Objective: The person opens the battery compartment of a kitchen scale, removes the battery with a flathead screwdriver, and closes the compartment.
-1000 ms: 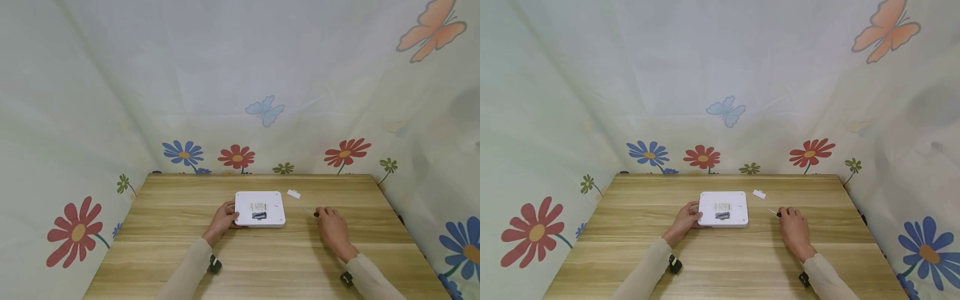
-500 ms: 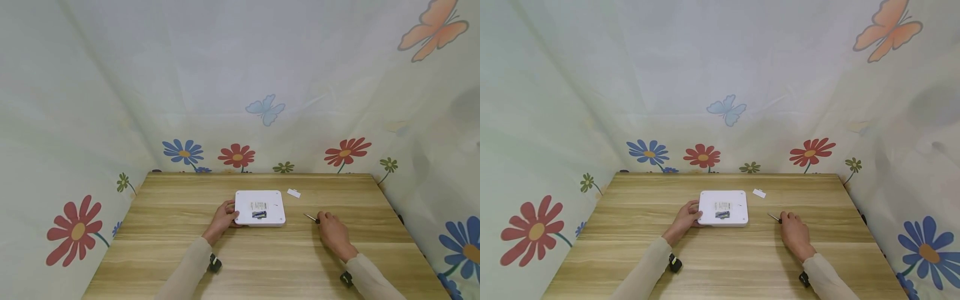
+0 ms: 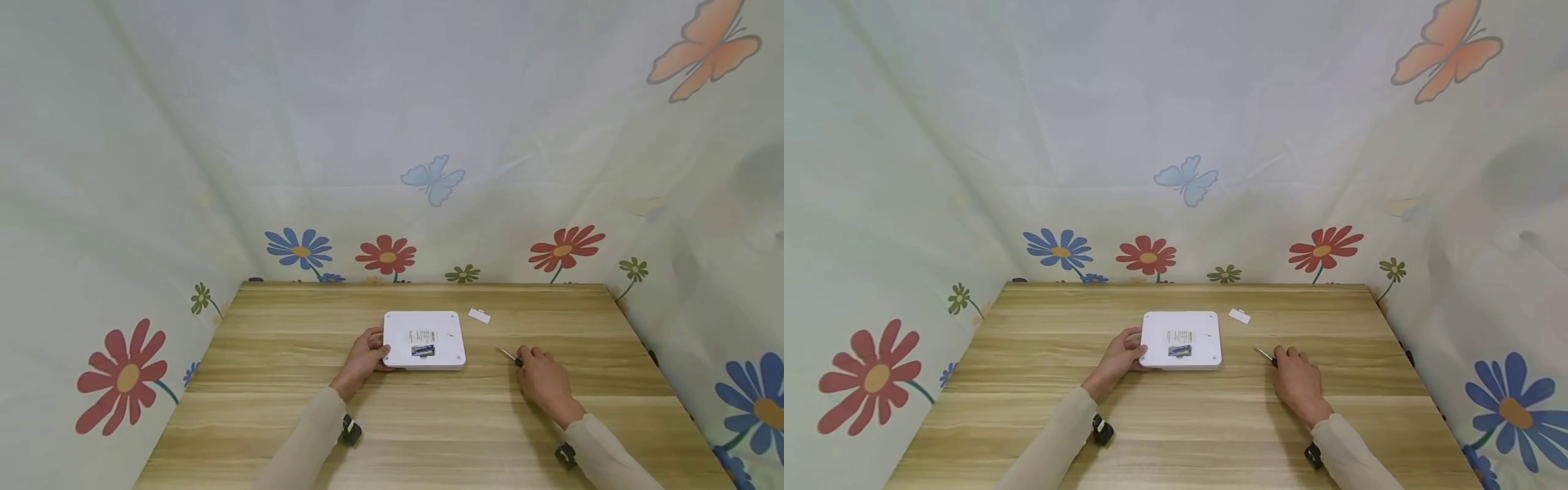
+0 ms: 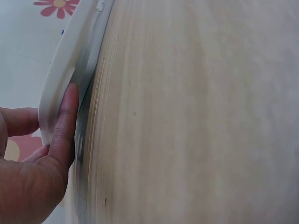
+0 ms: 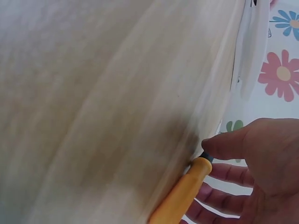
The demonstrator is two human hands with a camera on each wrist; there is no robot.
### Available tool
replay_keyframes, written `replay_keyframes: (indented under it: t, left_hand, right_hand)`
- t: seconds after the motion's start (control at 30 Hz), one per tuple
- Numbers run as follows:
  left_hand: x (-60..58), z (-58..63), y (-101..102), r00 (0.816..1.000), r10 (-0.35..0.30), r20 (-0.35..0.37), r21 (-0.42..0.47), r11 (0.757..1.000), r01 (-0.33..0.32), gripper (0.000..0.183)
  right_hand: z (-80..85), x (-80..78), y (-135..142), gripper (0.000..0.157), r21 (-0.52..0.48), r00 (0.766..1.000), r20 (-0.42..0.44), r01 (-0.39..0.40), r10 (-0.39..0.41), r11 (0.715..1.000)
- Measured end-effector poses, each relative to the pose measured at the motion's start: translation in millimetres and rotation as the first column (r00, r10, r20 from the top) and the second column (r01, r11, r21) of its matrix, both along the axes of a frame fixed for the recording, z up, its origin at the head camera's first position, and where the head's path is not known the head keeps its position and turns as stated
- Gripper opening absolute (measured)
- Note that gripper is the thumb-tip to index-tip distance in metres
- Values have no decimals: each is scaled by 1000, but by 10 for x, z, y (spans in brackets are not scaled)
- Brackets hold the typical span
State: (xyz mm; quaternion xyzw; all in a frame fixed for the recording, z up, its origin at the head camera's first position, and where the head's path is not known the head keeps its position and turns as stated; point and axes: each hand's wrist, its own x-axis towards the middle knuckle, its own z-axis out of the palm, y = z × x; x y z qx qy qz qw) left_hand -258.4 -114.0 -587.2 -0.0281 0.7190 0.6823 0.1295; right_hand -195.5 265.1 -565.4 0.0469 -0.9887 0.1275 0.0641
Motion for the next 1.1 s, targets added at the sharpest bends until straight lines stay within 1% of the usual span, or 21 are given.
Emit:
replay_keyframes:
  t: [0.13,0.23,0.4,0.77,1.1]
  left_hand:
    - [1,10,1,1000,0,2,1,1000,0,53]
    - [5,13,0,1000,-4,3,-2,1000,4,53]
    - [9,7,-4,1000,-9,2,-3,1000,9,53]
    - [9,3,-2,1000,-2,6,-6,1000,2,53]
    - [0,-4,3,1000,11,17,-5,1000,-11,53]
  right_hand:
    - [21,-9,-9,30,-7,999,-48,-4,4,1000]
    - [41,-22,-25,32,-17,995,-101,-13,12,1000]
    - [99,-31,-76,35,-21,988,-152,-36,33,999]
    - [305,-11,-234,36,-4,984,-168,-57,55,998]
    - [404,-16,-354,34,-25,980,-188,-74,68,997]
